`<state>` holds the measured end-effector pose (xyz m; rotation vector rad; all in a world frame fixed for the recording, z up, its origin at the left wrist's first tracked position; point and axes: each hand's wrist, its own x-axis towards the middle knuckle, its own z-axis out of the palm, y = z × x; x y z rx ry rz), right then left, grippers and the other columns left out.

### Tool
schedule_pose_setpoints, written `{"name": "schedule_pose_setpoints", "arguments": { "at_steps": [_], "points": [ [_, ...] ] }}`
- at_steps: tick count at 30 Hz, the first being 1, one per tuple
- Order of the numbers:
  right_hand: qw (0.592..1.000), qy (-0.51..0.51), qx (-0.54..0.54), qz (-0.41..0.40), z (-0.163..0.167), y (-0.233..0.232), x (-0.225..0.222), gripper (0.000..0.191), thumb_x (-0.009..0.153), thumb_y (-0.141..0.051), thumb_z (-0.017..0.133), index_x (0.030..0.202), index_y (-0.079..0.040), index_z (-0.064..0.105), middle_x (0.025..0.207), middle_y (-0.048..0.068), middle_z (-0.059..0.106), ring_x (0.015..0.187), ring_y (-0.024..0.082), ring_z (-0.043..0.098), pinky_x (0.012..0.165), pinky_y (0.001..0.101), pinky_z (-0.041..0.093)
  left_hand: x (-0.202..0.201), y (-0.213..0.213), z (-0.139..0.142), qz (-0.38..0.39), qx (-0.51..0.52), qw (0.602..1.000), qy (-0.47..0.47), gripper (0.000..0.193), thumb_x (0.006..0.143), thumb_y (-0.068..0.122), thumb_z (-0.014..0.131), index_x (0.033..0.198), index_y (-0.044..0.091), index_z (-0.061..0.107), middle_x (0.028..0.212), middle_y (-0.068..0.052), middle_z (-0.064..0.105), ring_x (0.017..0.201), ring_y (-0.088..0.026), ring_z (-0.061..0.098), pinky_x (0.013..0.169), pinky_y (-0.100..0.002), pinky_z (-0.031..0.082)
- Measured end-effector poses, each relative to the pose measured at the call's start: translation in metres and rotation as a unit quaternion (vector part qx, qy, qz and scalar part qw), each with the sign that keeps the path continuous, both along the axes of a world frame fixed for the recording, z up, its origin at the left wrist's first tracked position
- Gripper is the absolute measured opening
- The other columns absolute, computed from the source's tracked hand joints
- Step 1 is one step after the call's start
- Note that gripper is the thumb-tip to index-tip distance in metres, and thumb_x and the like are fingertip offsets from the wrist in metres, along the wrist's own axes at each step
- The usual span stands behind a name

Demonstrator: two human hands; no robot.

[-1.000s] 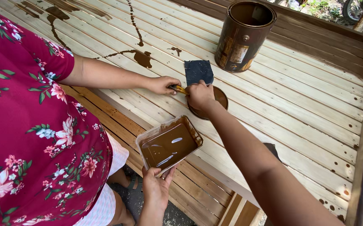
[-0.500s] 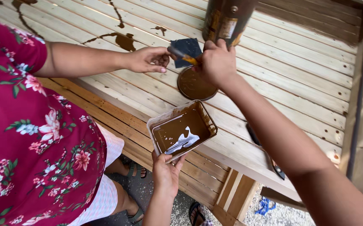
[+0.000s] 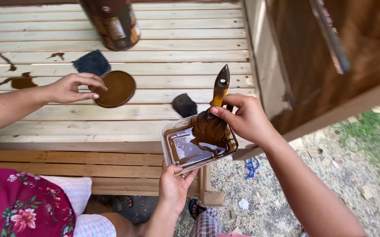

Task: The person applies brown wood stain to unfinished wooden furniture frames using a wide brush. They hold a plastic tray of stain in one hand, dip the brush, and brush the stain onto the slats and rails of the frames, moving around the pieces to coat different surfaces.

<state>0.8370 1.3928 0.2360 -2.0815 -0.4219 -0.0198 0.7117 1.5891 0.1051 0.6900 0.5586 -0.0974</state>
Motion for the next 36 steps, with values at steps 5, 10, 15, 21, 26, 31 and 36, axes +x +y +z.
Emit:
{"name": "schedule_pose_setpoints", "arguments": {
  "at_steps": [5,10,15,21,26,31,36],
  "points": [
    [0.999,-0.033,0.008,-0.023,-0.007,-0.109,-0.089,0.025,0.094,-0.021,0.078,0.097,0.003,0.07,0.079,0.008,0.066,0.075,0.008,0.055,0.066,0.0285,0.051,-0.05,-0.095,0.006,-0.082,-0.01,0.996,-0.019,0.049,0.083,0.006,0.04,0.131,0.004,0.048,0.127,-0.019,0.063,0.111,-0.032,0.065,0.1,-0.047,0.057],
    [0.992,-0.061,0.008,-0.112,-0.006,-0.232,-0.196,0.022,0.091,-0.019,0.079,0.102,-0.001,0.074,0.082,0.005,0.072,0.074,0.008,0.059,0.067,0.028,0.051,-0.109,-0.209,0.011,-0.164,-0.034,0.985,-0.035,0.05,0.083,0.006,0.039,0.13,-0.008,0.048,0.128,-0.026,0.063,0.112,-0.037,0.067,0.102,-0.048,0.058],
    [0.971,-0.059,-0.005,-0.23,0.004,-0.359,-0.315,0.021,0.085,-0.017,0.082,0.097,-0.001,0.076,0.085,0.004,0.075,0.077,0.009,0.068,0.064,0.0285,0.054,-0.169,-0.334,0.019,-0.279,-0.068,0.957,-0.049,0.049,0.084,0.006,0.038,0.129,-0.014,0.046,0.128,-0.029,0.061,0.114,-0.04,0.066,0.102,-0.05,0.059],
    [0.923,-0.05,0.13,-0.359,0.014,-0.487,-0.463,0.025,0.089,-0.016,0.079,0.109,-0.005,0.07,0.095,0.003,0.075,0.084,0.008,0.072,0.074,0.0252,0.06,-0.235,-0.482,0.026,-0.415,-0.069,0.907,-0.016,0.045,0.085,0.006,0.036,0.124,-0.013,0.046,0.127,-0.03,0.061,0.113,-0.043,0.066,0.1,-0.05,0.06],
    [0.877,-0.136,0.157,-0.434,-0.006,-0.559,-0.566,0.028,0.093,-0.015,0.082,0.112,-0.003,0.066,0.105,0.003,0.07,0.087,0.007,0.067,0.073,0.0224,0.056,-0.277,-0.599,0.029,-0.513,-0.089,0.853,-0.021,0.043,0.086,0.003,0.037,0.125,-0.015,0.043,0.124,-0.029,0.058,0.11,-0.042,0.065,0.1,-0.051,0.061],
    [0.772,-0.178,0.027,-0.61,-0.039,-0.592,-0.617,0.023,0.094,-0.009,0.085,0.107,-0.002,0.067,0.096,0.007,0.068,0.083,0.008,0.061,0.071,0.0225,0.052,-0.293,-0.69,0.023,-0.607,-0.036,0.794,-0.011,0.037,0.085,0.002,0.038,0.121,-0.006,0.037,0.125,-0.025,0.054,0.111,-0.042,0.064,0.099,-0.05,0.062],
    [0.683,-0.238,0.164,-0.671,-0.04,-0.621,-0.663,0.023,0.092,-0.014,0.075,0.109,-0.006,0.062,0.1,0.005,0.074,0.085,0.008,0.072,0.072,0.0233,0.061,-0.318,-0.768,0.016,-0.676,-0.067,0.734,-0.011,0.036,0.083,0.002,0.038,0.119,-0.003,0.038,0.124,-0.024,0.055,0.109,-0.041,0.064,0.097,-0.05,0.062]
  ]
}}
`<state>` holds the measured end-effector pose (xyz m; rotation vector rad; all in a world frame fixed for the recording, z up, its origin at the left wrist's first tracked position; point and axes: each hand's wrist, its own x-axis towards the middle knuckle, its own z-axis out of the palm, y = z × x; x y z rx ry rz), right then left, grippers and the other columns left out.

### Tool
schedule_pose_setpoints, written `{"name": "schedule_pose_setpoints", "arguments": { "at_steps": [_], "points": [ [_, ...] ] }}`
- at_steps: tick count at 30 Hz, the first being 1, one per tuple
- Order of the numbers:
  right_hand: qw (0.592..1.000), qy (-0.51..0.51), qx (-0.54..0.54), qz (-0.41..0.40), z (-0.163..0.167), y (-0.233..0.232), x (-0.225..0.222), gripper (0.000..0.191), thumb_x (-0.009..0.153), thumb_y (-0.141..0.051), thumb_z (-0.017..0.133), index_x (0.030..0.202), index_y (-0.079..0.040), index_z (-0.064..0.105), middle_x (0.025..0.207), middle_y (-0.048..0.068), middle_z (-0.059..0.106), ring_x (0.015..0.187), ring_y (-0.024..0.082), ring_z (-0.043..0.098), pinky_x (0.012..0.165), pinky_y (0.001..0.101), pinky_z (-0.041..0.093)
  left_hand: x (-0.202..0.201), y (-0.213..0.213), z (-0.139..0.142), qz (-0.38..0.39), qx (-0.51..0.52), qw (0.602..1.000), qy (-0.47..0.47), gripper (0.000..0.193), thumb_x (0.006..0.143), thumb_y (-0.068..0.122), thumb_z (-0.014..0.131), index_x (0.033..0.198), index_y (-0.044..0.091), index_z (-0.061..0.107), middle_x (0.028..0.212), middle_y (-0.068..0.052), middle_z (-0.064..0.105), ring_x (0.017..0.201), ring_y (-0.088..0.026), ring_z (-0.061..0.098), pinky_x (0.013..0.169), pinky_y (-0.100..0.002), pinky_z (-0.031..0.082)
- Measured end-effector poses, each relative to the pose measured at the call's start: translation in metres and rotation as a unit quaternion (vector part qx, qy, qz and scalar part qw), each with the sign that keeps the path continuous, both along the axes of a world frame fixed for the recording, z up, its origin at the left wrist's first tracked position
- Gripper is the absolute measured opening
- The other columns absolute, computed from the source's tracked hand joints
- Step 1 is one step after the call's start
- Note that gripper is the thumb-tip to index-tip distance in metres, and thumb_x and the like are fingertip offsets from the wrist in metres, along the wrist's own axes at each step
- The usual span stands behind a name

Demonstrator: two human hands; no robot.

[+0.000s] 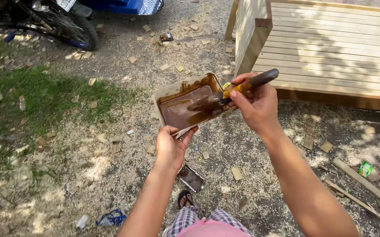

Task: The person applies brown wood stain to unfinished wooden furniture frames using a wide brush. They hold a plastic tray of stain in one hand, dip the brush, and brush the stain onto the slats and rails of the frames, moving around the pieces to coat different surfaces.

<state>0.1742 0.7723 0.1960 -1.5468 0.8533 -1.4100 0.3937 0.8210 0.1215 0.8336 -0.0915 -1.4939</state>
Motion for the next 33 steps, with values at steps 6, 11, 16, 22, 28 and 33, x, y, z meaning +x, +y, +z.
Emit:
{"name": "schedule_pose_setpoints", "arguments": {
  "at_steps": [6,11,16,22,28,33],
  "points": [
    [0.992,0.046,0.005,-0.114,-0.013,-0.025,-0.047,0.026,0.088,-0.011,0.085,0.1,-0.001,0.063,0.099,0.009,0.072,0.088,0.013,0.069,0.075,0.0269,0.059,-0.035,-0.073,-0.011,-0.088,-0.022,0.996,0.021,0.037,0.083,0.001,0.039,0.117,-0.011,0.041,0.12,-0.026,0.057,0.108,-0.042,0.065,0.097,-0.052,0.062],
    [0.966,0.165,-0.074,-0.184,-0.015,-0.055,-0.085,0.025,0.084,-0.008,0.086,0.106,-0.001,0.076,0.102,0.01,0.073,0.093,0.017,0.07,0.081,0.0279,0.059,-0.075,-0.13,-0.007,-0.131,0.002,0.991,0.0,0.035,0.083,0.0,0.037,0.116,-0.011,0.042,0.119,-0.028,0.057,0.109,-0.04,0.066,0.099,-0.053,0.062],
    [0.947,0.222,-0.116,-0.201,-0.005,-0.103,-0.134,0.029,0.085,-0.009,0.084,0.112,-0.002,0.076,0.109,0.012,0.077,0.099,0.018,0.074,0.089,0.0288,0.058,-0.12,-0.203,-0.008,-0.149,-0.014,0.989,0.007,0.035,0.084,0.003,0.034,0.116,-0.011,0.042,0.121,-0.029,0.056,0.109,-0.039,0.065,0.1,-0.053,0.062],
    [0.941,0.232,-0.18,-0.169,-0.01,-0.207,-0.202,0.022,0.083,-0.009,0.085,0.103,-0.003,0.077,0.109,0.013,0.078,0.099,0.019,0.078,0.087,0.0303,0.064,-0.183,-0.31,-0.012,-0.099,0.019,0.995,-0.015,0.032,0.09,0.004,0.034,0.117,-0.011,0.039,0.122,-0.029,0.055,0.112,-0.04,0.063,0.103,-0.051,0.061],
    [0.951,0.216,-0.18,-0.128,-0.013,-0.305,-0.262,0.022,0.081,-0.009,0.086,0.101,-0.005,0.078,0.108,0.013,0.078,0.096,0.019,0.079,0.083,0.0301,0.066,-0.226,-0.396,-0.003,-0.088,0.016,0.996,-0.031,0.04,0.09,0.007,0.032,0.124,-0.012,0.041,0.125,-0.028,0.056,0.113,-0.039,0.063,0.101,-0.051,0.061],
    [0.956,0.204,-0.167,-0.13,-0.027,-0.345,-0.299,0.021,0.083,-0.008,0.085,0.103,-0.004,0.077,0.111,0.015,0.078,0.102,0.021,0.078,0.088,0.0314,0.064,-0.249,-0.443,-0.019,-0.071,0.019,0.997,-0.036,0.045,0.088,0.005,0.032,0.128,-0.012,0.039,0.127,-0.029,0.055,0.115,-0.041,0.063,0.099,-0.052,0.062]
  ]
}}
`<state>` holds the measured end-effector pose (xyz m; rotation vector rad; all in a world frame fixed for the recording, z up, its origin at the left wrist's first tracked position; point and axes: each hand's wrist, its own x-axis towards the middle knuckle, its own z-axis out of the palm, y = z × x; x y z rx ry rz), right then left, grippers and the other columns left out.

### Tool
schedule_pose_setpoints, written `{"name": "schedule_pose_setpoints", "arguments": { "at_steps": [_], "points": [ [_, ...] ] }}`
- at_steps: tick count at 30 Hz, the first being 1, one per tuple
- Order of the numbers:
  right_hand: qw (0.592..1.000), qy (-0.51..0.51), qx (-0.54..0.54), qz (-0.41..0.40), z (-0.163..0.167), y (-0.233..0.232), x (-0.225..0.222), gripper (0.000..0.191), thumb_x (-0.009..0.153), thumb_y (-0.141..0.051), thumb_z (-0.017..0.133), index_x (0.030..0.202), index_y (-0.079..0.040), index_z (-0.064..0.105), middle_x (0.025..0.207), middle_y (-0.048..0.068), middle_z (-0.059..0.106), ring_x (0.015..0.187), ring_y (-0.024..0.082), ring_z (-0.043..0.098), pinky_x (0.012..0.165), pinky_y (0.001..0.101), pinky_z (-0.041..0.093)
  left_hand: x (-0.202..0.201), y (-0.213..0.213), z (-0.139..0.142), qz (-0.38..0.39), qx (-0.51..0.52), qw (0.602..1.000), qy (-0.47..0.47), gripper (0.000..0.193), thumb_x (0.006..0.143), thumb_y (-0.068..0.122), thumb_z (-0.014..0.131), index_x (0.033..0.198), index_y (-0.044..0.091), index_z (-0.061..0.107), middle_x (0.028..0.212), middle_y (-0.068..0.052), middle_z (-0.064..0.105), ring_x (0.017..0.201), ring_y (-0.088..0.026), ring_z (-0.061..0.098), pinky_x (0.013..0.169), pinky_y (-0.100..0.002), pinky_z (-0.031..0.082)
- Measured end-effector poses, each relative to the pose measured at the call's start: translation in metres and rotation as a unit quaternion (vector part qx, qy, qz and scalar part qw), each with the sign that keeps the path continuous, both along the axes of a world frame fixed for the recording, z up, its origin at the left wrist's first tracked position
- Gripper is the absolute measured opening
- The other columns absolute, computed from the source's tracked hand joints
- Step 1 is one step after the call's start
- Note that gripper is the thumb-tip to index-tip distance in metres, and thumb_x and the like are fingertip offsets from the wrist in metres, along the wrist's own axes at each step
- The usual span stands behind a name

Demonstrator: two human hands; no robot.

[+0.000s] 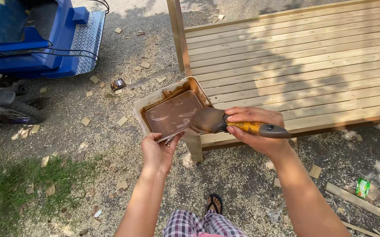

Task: The person applies brown wood stain to unfinished wooden furniture frames using a wide brush. They hold a plastic tray of stain in one hand, dip the brush, and brush the stain onto the slats and rails of the frames, moving around the pieces to coat different surfaces.

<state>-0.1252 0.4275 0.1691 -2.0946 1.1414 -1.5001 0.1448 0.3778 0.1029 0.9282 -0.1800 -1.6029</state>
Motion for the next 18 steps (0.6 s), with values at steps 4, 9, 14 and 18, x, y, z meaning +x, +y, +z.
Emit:
{"name": "schedule_pose_setpoints", "arguments": {
  "at_steps": [4,9,14,18],
  "points": [
    [0.996,-0.075,0.042,0.031,-0.013,-0.021,-0.034,0.022,0.084,-0.007,0.083,0.104,-0.003,0.077,0.112,0.017,0.077,0.105,0.022,0.076,0.089,0.0311,0.063,-0.022,-0.041,-0.011,-0.002,0.035,0.999,-0.011,0.044,0.089,0.006,0.032,0.128,-0.014,0.038,0.127,-0.03,0.055,0.114,-0.044,0.064,0.097,-0.052,0.06],
    [0.975,-0.208,0.074,-0.012,-0.046,-0.064,-0.064,0.02,0.09,-0.007,0.08,0.109,0.0,0.075,0.114,0.017,0.076,0.097,0.018,0.075,0.085,0.0303,0.063,-0.029,-0.094,-0.025,0.006,0.05,0.999,-0.002,0.043,0.089,0.008,0.034,0.127,-0.013,0.038,0.126,-0.029,0.055,0.114,-0.046,0.064,0.098,-0.052,0.059],
    [0.869,-0.47,0.12,-0.1,-0.107,-0.125,-0.05,0.018,0.095,-0.009,0.075,0.102,0.003,0.064,0.097,0.019,0.074,0.077,0.024,0.077,0.069,0.0334,0.063,-0.014,-0.146,-0.031,0.018,0.003,1.0,-0.013,0.046,0.088,0.007,0.033,0.129,-0.013,0.038,0.129,-0.031,0.055,0.114,-0.045,0.065,0.098,-0.054,0.058],
    [0.818,-0.525,0.162,-0.171,-0.151,-0.17,-0.02,0.023,0.098,-0.013,0.073,0.094,-0.002,0.053,0.087,0.016,0.071,0.072,0.025,0.076,0.064,0.0329,0.062,-0.002,-0.183,-0.023,0.004,-0.007,1.0,-0.016,0.052,0.086,0.007,0.033,0.134,-0.013,0.036,0.131,-0.032,0.054,0.114,-0.047,0.065,0.099,-0.053,0.061]
  ]
}}
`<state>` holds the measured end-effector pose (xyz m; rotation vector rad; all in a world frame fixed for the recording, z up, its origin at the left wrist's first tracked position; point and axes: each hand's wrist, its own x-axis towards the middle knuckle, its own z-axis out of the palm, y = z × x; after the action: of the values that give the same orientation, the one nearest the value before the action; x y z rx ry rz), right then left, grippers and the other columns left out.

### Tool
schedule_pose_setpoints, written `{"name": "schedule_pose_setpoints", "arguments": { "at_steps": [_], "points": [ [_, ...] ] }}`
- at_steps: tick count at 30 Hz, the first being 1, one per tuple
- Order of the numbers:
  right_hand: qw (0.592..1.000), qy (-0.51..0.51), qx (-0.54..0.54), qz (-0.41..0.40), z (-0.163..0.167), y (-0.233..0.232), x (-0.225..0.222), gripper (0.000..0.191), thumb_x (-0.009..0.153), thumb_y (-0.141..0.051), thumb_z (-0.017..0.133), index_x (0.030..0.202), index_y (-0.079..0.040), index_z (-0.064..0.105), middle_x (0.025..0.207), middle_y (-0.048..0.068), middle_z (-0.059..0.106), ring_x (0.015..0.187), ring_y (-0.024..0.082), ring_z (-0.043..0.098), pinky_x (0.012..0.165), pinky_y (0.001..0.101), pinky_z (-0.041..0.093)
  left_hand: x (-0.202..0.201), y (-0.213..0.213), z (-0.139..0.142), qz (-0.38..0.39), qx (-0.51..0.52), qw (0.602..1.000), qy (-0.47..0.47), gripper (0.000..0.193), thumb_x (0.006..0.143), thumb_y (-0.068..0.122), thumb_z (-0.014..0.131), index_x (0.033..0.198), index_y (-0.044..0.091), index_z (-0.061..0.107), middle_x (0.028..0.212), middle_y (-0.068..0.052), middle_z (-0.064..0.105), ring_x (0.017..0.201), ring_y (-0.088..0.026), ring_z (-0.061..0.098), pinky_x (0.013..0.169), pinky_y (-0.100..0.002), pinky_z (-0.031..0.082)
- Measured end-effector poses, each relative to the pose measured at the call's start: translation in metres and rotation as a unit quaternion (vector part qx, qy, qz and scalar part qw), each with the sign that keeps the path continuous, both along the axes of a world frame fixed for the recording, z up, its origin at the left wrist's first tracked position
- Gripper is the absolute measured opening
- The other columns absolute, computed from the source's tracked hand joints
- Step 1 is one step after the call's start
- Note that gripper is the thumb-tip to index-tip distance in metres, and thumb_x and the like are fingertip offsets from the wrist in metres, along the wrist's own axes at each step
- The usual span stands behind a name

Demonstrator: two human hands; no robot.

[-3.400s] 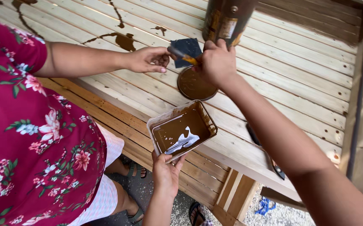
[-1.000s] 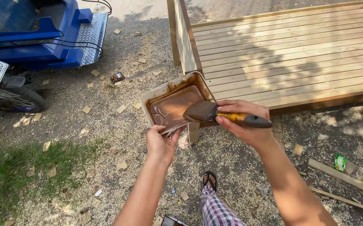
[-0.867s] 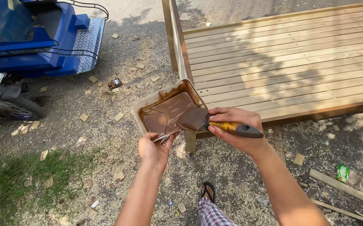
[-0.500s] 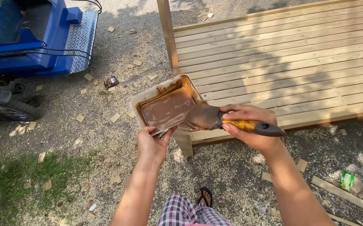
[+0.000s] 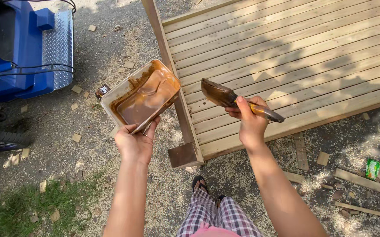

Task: The person applies brown wood stain to unfinished wooden furniture frames using a wide brush. They hold a plastic tray of stain in one hand, dip the brush, and brush the stain onto the slats and rails of the frames, moving around the pieces to coat different surfaces.

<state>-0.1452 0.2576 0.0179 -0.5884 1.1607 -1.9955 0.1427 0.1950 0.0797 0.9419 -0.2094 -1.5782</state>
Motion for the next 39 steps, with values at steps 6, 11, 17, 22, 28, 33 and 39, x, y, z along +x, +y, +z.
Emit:
{"name": "schedule_pose_setpoints", "arguments": {
  "at_steps": [6,11,17,22,28,33,39],
  "points": [
    [0.999,-0.029,0.034,0.004,-0.042,-0.048,0.036,0.021,0.095,-0.014,0.073,0.093,-0.001,0.056,0.088,0.015,0.07,0.075,0.026,0.078,0.066,0.0338,0.064,0.007,-0.044,0.0,0.002,-0.005,1.0,-0.002,0.059,0.087,0.006,0.032,0.142,-0.014,0.027,0.136,-0.034,0.051,0.12,-0.05,0.063,0.101,-0.052,0.057],
    [0.995,-0.069,0.059,0.028,-0.056,-0.08,0.048,0.018,0.095,-0.012,0.071,0.092,0.0,0.057,0.088,0.015,0.071,0.075,0.024,0.078,0.066,0.0311,0.063,0.009,-0.065,-0.007,0.013,-0.029,0.999,-0.012,0.063,0.087,0.006,0.031,0.147,-0.013,0.025,0.14,-0.033,0.047,0.126,-0.048,0.061,0.103,-0.053,0.056],
    [0.991,-0.082,0.088,0.062,-0.062,-0.148,0.048,0.024,0.095,-0.011,0.072,0.085,0.001,0.053,0.084,0.014,0.069,0.07,0.024,0.076,0.059,0.0308,0.061,0.0,-0.091,-0.006,0.059,0.016,0.997,-0.04,0.065,0.086,0.009,0.028,0.148,-0.011,0.022,0.143,-0.035,0.048,0.127,-0.052,0.06,0.102,-0.05,0.056],
    [0.988,-0.068,0.096,0.097,-0.049,-0.241,0.046,0.02,0.095,-0.012,0.069,0.086,-0.002,0.053,0.082,0.01,0.069,0.064,0.021,0.075,0.056,0.0292,0.061,-0.01,-0.111,-0.007,0.098,0.048,0.991,-0.072,0.063,0.089,0.01,0.026,0.149,-0.01,0.026,0.143,-0.035,0.048,0.126,-0.051,0.06,0.101,-0.048,0.057],
    [0.995,-0.024,0.016,0.096,-0.026,-0.357,0.037,0.021,0.096,-0.012,0.072,0.084,-0.002,0.057,0.081,0.01,0.07,0.068,0.018,0.074,0.059,0.0284,0.062,-0.015,-0.129,-0.012,0.111,0.051,0.988,-0.095,0.063,0.09,0.01,0.026,0.15,-0.007,0.031,0.141,-0.032,0.051,0.126,-0.05,0.06,0.102,-0.046,0.059],
    [0.983,-0.066,0.052,0.165,-0.05,-0.343,0.026,0.014,0.092,-0.008,0.072,0.087,-0.001,0.061,0.084,0.01,0.073,0.069,0.019,0.075,0.062,0.0291,0.063,-0.023,-0.133,-0.012,0.137,0.071,0.982,-0.105,0.061,0.092,0.009,0.025,0.149,-0.013,0.028,0.141,-0.036,0.049,0.127,-0.05,0.061,0.101,-0.046,0.056],
    [0.928,-0.008,0.056,0.369,-0.075,-0.242,-0.031,0.007,0.09,-0.005,0.071,0.089,0.0,0.067,0.092,0.012,0.071,0.074,0.021,0.076,0.064,0.0321,0.065,-0.024,-0.145,-0.016,0.131,0.079,0.982,-0.11,0.064,0.09,0.011,0.024,0.151,-0.008,0.025,0.141,-0.034,0.048,0.125,-0.049,0.061,0.102,-0.046,0.055]
  ]
}}
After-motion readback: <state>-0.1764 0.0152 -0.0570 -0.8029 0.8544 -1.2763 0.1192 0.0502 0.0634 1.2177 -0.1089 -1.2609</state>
